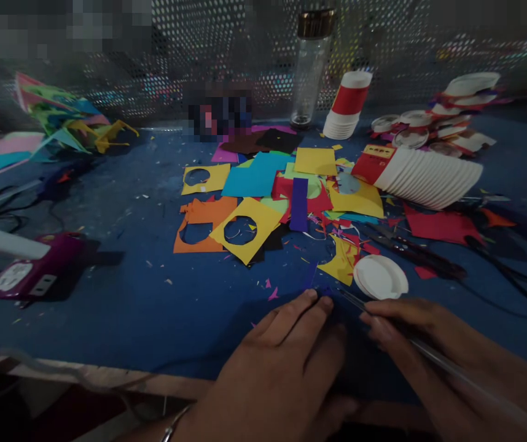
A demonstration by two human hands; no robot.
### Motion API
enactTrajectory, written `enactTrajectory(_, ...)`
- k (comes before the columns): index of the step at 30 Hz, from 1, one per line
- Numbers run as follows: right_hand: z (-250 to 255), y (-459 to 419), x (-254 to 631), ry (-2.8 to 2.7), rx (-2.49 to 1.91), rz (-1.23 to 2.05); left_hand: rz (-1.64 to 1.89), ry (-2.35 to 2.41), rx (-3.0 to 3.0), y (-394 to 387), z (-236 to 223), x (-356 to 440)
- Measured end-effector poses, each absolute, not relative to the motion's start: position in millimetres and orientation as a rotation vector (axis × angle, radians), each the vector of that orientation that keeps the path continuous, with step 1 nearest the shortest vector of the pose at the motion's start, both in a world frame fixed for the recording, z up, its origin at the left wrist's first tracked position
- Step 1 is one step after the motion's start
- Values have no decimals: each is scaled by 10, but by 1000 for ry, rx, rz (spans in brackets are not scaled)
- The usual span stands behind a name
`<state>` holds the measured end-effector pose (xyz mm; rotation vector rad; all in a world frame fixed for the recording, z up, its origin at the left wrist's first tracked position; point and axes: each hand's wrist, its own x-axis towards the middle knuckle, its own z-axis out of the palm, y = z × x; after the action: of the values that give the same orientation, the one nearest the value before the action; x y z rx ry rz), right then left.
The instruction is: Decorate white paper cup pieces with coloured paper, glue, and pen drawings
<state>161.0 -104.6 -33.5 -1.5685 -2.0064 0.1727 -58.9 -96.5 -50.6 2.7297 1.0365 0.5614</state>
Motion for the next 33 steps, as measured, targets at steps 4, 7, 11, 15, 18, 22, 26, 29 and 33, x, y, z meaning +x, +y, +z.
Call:
enactTrajectory(4, -371, -1096, 1664, -2047, -1513, 82, 558, 1028, 2645, -966, -437, -597)
enactTrajectory(7, -369, -1126, 1745, -2074, -1503, 37, 544, 1041, 2596, -974, -390, -601)
enactTrajectory(11, -356, -1160, 1851, -2165, -1526, 28, 565, 1077, 2594, -995, -380, -599)
enactTrajectory(15, -375, -1214, 1831, -2036, -1612, 95, 624, 1106, 2607, -1011, -391, -591)
enactTrajectory(18, -386, -1249, 1766, -1958, -1632, 145, 667, 1116, 2613, -1014, -389, -585)
enactTrajectory(22, -395, -1251, 1753, -1947, -1596, 176, 695, 1130, 2588, -1014, -388, -594)
enactTrajectory(26, -385, -1232, 1803, -1972, -1580, 145, 762, 1192, 2591, -992, -354, -652)
enactTrajectory(29, -340, -1234, 1836, -1964, -1611, 115, 759, 1224, 2679, -938, -255, -710)
enactTrajectory(33, -263, -1212, 1919, -1997, -1625, 23, 633, 1214, 2821, -812, -48, -741)
